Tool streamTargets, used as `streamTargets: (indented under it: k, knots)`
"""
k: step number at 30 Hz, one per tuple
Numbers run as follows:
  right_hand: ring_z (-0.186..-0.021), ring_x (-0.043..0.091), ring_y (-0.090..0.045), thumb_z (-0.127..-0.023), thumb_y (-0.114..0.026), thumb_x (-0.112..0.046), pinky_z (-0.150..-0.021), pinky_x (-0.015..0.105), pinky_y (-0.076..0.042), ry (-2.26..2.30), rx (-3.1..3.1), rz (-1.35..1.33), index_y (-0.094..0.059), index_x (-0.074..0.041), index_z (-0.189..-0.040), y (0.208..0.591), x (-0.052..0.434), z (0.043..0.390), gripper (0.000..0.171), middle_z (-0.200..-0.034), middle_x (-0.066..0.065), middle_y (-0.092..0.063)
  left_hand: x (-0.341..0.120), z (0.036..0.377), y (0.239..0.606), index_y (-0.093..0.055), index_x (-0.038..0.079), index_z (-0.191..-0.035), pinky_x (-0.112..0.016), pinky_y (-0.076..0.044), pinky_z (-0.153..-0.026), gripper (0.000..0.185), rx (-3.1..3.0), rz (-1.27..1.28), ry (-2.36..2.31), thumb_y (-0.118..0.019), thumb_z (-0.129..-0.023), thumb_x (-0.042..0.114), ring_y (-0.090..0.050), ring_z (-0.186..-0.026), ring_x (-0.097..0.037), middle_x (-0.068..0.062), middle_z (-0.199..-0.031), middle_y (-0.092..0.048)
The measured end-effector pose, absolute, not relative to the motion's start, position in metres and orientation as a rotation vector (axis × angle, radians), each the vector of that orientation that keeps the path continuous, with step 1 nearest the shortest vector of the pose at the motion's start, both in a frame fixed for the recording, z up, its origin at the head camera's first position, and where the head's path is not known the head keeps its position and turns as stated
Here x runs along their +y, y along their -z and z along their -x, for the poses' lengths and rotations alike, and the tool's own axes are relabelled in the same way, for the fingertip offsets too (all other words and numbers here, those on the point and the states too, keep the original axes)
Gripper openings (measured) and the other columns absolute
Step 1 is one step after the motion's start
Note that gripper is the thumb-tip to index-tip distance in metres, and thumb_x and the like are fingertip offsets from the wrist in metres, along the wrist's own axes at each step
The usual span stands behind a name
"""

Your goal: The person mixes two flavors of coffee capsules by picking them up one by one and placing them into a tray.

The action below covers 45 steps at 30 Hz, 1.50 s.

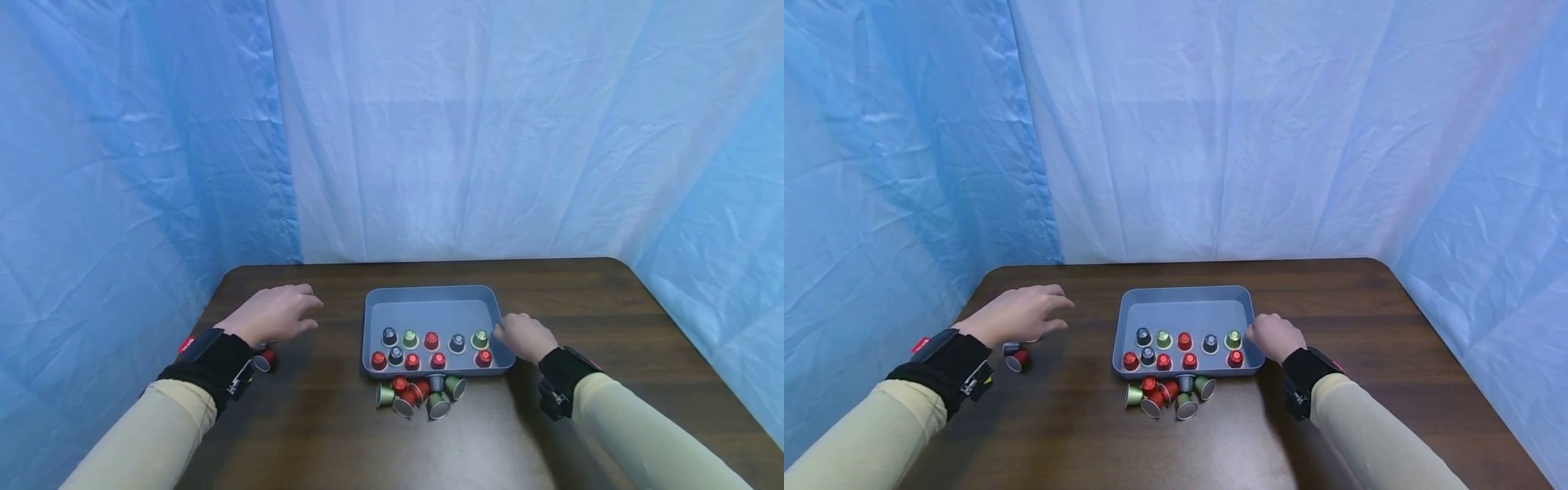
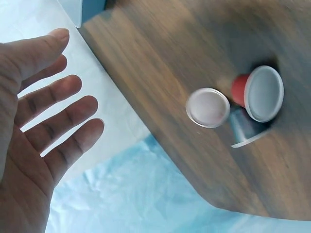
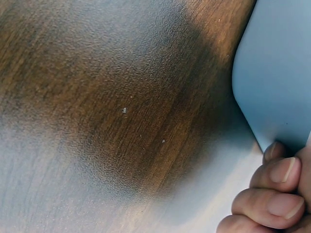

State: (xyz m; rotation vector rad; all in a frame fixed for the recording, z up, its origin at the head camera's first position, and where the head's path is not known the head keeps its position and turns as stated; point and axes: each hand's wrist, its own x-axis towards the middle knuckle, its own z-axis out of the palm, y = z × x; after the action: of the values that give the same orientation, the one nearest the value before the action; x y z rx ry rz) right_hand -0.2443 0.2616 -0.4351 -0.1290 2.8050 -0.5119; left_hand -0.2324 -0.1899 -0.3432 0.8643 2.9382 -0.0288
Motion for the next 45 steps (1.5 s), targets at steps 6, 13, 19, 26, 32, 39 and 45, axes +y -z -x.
streamTargets:
  k: [6, 13, 19, 26, 32, 39, 45]
  knots:
    - [-0.059, 0.021, -0.053, -0.102, -0.056, -0.020, -0.056, 0.030, -0.041, 0.520, 2.802, 0.118, -0.067, -0.004, -0.081, 0.436, 0.261, 0.244, 0.028, -0.064, 0.006, -0.047, -0.205, 0.230, 0.349, -0.073, 0.012, -0.121, -0.042, -0.057, -0.077, 0.035, 2.914, -0.780, 0.015, -0.078, -0.091, 0.029, -0.067, -0.093, -0.021, -0.004, -0.107, -0.064]
    - [-0.059, 0.021, -0.053, -0.101, -0.055, -0.020, -0.057, 0.030, -0.041, 0.523, 2.803, 0.119, -0.067, -0.004, -0.081, 0.435, 0.261, 0.244, 0.028, -0.064, 0.006, -0.047, -0.213, 0.229, 0.359, -0.074, 0.011, -0.119, -0.044, -0.057, -0.082, 0.034, 2.886, -0.718, 0.004, -0.079, -0.090, 0.028, -0.066, -0.091, -0.020, -0.005, -0.104, -0.065]
    - [-0.059, 0.021, -0.054, -0.102, -0.056, -0.020, -0.057, 0.030, -0.042, 0.512, 2.805, 0.115, -0.068, -0.003, -0.084, 0.435, 0.261, 0.243, 0.027, -0.064, 0.006, -0.047, -0.218, 0.229, 0.369, -0.074, 0.008, -0.120, -0.043, -0.057, -0.080, 0.036, 2.850, -0.621, -0.009, -0.080, -0.089, 0.026, -0.063, -0.085, -0.016, -0.003, -0.099, -0.063]
    - [-0.059, 0.021, -0.054, -0.102, -0.056, -0.020, -0.057, 0.030, -0.043, 0.516, 2.806, 0.106, -0.068, -0.002, -0.086, 0.435, 0.261, 0.242, 0.026, -0.064, 0.006, -0.047, -0.225, 0.226, 0.379, -0.075, 0.008, -0.114, -0.040, -0.057, -0.075, 0.030, 2.828, -0.594, -0.005, -0.079, -0.090, 0.025, -0.058, -0.077, -0.015, -0.003, -0.094, -0.062]
    - [-0.060, 0.021, -0.054, -0.101, -0.057, -0.020, -0.058, 0.030, -0.043, 0.525, 2.808, 0.104, -0.069, -0.002, -0.087, 0.436, 0.261, 0.242, 0.026, -0.064, 0.006, -0.047, -0.229, 0.223, 0.386, -0.076, 0.010, -0.106, -0.036, -0.052, -0.069, 0.022, 2.816, -0.597, 0.026, -0.079, -0.091, 0.025, -0.054, -0.072, -0.014, 0.001, -0.085, -0.056]
    - [-0.059, 0.021, -0.053, -0.101, -0.057, -0.020, -0.057, 0.030, -0.043, 0.520, 2.814, 0.106, -0.068, -0.003, -0.084, 0.438, 0.261, 0.243, 0.027, -0.064, 0.006, -0.047, -0.236, 0.219, 0.397, -0.076, 0.012, -0.100, -0.039, -0.056, -0.070, 0.019, 2.860, -0.634, 0.121, -0.080, -0.088, 0.027, -0.059, -0.073, -0.016, -0.002, -0.088, -0.061]
    - [-0.059, 0.021, -0.054, -0.101, -0.057, -0.021, -0.057, 0.030, -0.043, 0.524, 2.817, 0.107, -0.068, -0.004, -0.083, 0.438, 0.261, 0.243, 0.027, -0.063, 0.006, -0.047, -0.241, 0.217, 0.403, -0.076, 0.014, -0.097, -0.039, -0.057, -0.072, 0.018, 2.868, -0.664, 0.140, -0.083, -0.086, 0.027, -0.058, -0.073, -0.014, 0.000, -0.090, -0.062]
